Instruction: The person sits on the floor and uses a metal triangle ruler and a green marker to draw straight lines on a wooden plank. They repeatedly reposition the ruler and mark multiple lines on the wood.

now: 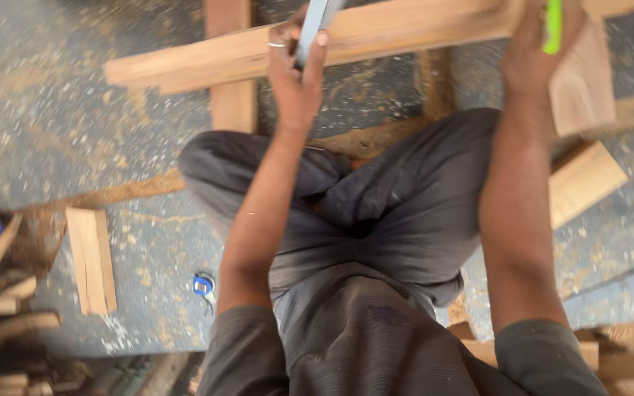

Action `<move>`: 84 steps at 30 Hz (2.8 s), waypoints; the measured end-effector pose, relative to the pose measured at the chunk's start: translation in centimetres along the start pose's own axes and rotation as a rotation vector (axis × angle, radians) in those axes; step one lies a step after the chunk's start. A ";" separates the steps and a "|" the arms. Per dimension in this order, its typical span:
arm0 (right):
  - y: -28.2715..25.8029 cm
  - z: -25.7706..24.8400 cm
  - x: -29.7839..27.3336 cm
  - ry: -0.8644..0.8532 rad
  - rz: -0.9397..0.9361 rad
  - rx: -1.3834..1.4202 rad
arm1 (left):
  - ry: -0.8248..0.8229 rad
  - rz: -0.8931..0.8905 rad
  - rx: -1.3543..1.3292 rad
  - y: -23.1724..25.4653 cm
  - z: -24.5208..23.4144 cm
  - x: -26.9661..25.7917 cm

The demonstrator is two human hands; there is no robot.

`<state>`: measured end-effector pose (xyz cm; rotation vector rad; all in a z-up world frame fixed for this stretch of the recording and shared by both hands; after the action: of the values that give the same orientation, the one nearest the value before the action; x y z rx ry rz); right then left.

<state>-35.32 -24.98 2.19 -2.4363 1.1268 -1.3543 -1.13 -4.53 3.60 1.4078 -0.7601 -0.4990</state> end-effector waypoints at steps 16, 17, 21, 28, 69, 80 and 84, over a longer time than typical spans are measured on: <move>-25.5 11.7 6.0 -0.688 -0.320 0.112 | 0.168 -0.626 -0.664 -12.4 -7.0 -6.1; -26.3 13.4 5.5 -0.742 -0.340 0.097 | 0.163 -0.585 -0.663 -12.2 -6.7 -6.2; -26.1 18.4 4.2 -0.857 -0.332 -0.065 | 0.140 -0.514 -0.723 -11.9 -5.9 -6.0; -24.2 16.9 3.8 -0.729 -0.401 -0.062 | 0.017 -0.596 -0.849 -11.4 0.0 -7.3; -23.5 21.7 4.4 -1.063 0.191 0.539 | -0.004 -0.730 -0.441 -11.4 -3.0 -2.3; -22.9 21.7 4.4 -1.064 0.178 0.535 | -0.008 -0.724 -0.451 -11.4 -3.1 -2.1; -23.7 21.8 4.7 -1.053 0.014 0.478 | -0.027 -0.735 -0.416 -11.5 -3.1 -2.2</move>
<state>-4.01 -16.16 3.18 -2.2044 0.4579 -0.1450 1.09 -2.20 -8.10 1.2525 -0.1110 -1.1730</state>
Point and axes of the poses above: each hand's wrist, its own x-axis towards the middle knuckle, its own z-axis out of the palm, y = z × x, the point moved 8 cm from there along x, towards the middle knuckle, and after that the axes turned 8 degrees about -z, right-handed, at the moved point
